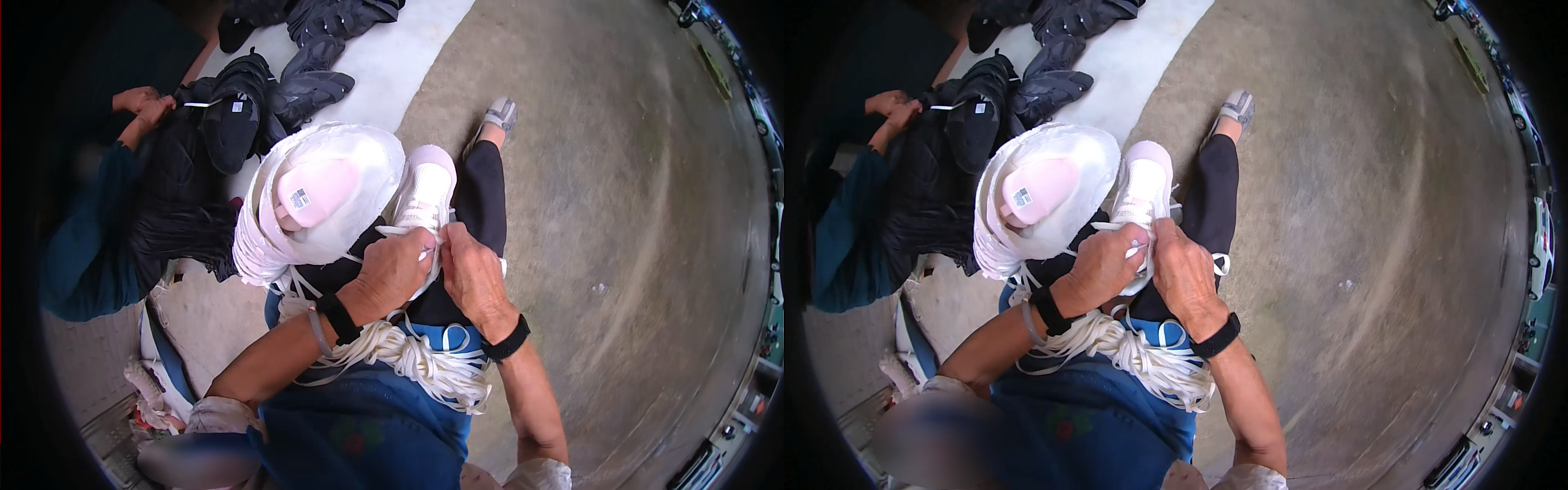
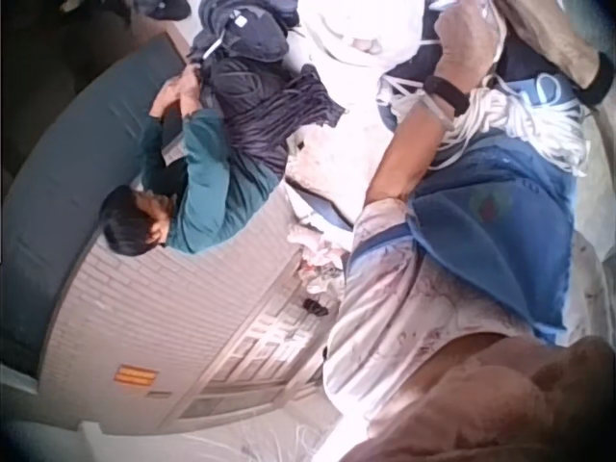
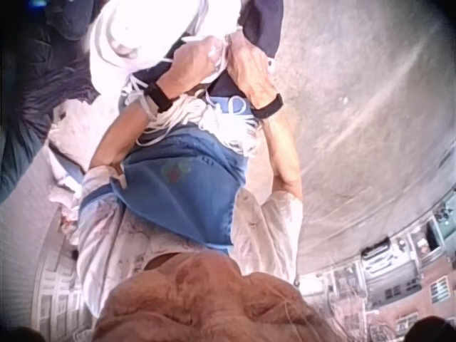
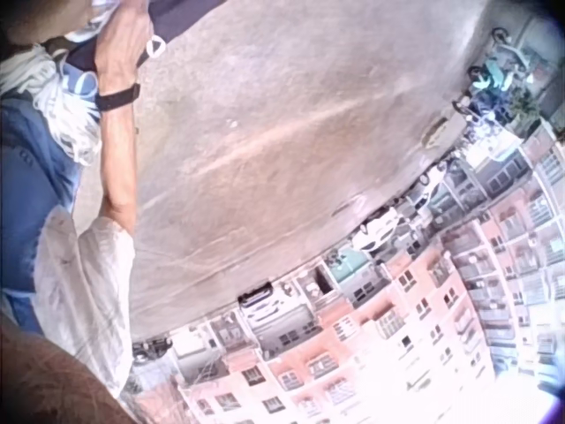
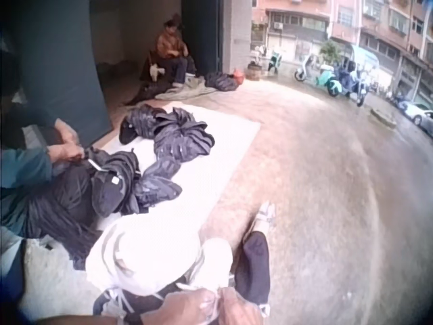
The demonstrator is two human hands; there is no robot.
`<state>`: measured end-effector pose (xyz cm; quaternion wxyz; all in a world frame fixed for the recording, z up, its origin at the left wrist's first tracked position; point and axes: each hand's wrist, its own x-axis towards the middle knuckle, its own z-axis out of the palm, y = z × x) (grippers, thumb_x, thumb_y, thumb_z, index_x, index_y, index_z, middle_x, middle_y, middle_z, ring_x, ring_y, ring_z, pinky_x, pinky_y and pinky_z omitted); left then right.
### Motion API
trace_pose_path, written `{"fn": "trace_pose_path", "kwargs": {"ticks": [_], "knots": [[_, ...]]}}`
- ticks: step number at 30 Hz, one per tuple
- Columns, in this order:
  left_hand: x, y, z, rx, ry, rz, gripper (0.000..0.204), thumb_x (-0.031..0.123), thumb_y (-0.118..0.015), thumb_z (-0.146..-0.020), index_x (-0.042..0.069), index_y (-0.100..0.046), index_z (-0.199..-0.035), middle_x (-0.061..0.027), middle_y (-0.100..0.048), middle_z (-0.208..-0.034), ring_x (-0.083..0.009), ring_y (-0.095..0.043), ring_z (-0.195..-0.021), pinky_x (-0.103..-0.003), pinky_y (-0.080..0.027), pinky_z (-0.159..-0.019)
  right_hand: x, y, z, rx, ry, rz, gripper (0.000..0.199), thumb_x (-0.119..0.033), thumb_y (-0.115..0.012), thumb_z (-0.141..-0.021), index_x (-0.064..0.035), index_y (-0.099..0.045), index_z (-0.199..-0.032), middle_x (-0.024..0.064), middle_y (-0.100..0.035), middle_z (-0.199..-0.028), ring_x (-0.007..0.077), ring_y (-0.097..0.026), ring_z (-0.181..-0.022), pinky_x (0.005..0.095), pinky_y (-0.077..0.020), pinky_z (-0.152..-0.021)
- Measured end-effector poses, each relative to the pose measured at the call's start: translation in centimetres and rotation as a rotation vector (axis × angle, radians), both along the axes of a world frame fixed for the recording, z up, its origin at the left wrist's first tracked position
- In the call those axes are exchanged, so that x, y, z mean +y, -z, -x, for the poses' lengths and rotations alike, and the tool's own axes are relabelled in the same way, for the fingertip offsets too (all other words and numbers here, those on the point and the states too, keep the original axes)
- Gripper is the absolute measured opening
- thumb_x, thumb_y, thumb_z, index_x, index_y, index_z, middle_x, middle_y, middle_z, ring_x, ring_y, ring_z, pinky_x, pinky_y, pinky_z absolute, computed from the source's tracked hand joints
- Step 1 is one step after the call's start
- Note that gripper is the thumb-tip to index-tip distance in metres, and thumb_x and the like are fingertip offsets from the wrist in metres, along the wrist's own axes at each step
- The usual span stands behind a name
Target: The person is lacing white athletic shoes while sitting on the ground.
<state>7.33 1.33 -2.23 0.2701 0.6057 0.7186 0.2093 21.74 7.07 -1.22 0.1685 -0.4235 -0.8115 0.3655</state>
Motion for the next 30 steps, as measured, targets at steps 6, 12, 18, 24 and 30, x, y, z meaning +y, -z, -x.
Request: {"fn": "trace_pose_path", "kwargs": {"ticks": [6, 12, 18, 24, 30], "knots": [[-0.4, 0.3, -0.1, 0.068, 0.054, -0.086, 0.011, 0.016, -0.060, -0.088, 0.008, -0.057, -0.094, -0.0174, -0.063, -0.067, -0.0380, -0.065, -0.066, -0.048, -0.049, -0.057, -0.8, -0.3, 0.0, 0.068, -0.005, 0.032, 0.030, 0.004, -0.065, -0.077, -0.0007, -0.050, -0.102, 0.0231, -0.060, -0.097, 0.0426, -0.061, -0.088, 0.0441, -0.0499, -0.073], [-0.5, 0.2, -0.2, 0.125, 0.136, -0.065, 0.012, 0.015, -0.058, -0.086, 0.006, -0.056, -0.094, -0.0178, -0.065, -0.073, -0.0372, -0.067, -0.068, -0.048, -0.052, -0.059, -1.4, 1.5, 1.0, 0.097, 0.072, 0.030, 0.031, 0.006, -0.061, -0.076, 0.0010, -0.045, -0.102, 0.0262, -0.057, -0.082, 0.0472, -0.059, -0.079, 0.0498, -0.0480, -0.065], [-1.0, -0.1, 0.3, 0.129, 0.166, -0.061, 0.016, 0.014, -0.059, -0.086, 0.002, -0.052, -0.094, -0.0186, -0.064, -0.068, -0.0382, -0.065, -0.062, -0.048, -0.051, -0.057, -1.9, 1.1, 1.5, 0.098, 0.150, 0.043, 0.030, 0.006, -0.060, -0.078, 0.0021, -0.045, -0.104, 0.0276, -0.053, -0.094, 0.0462, -0.057, -0.082, 0.0470, -0.0478, -0.069], [-4.2, -1.3, 3.6, 0.026, 0.201, -0.117, 0.015, 0.012, -0.063, -0.083, 0.003, -0.056, -0.094, -0.0171, -0.063, -0.067, -0.0340, -0.065, -0.057, -0.041, -0.052, -0.052, -2.0, -0.1, 1.0, 0.067, 0.104, -0.113, 0.035, 0.006, -0.063, -0.071, 0.0028, -0.050, -0.104, 0.0244, -0.053, -0.099, 0.0425, -0.055, -0.089, 0.0456, -0.0467, -0.077], [-4.4, -6.0, 8.0, -0.590, 0.091, 0.461, 0.020, 0.020, -0.061, -0.088, 0.003, -0.064, -0.097, -0.0064, -0.063, -0.076, -0.0140, -0.057, -0.051, -0.028, -0.048, -0.048, -4.3, -2.4, 2.0, -0.031, -0.243, -0.370, 0.038, -0.009, -0.063, -0.076, -0.0053, -0.061, -0.114, 0.0131, -0.059, -0.110, 0.0325, -0.055, -0.105, 0.0405, -0.0439, -0.088]]}}
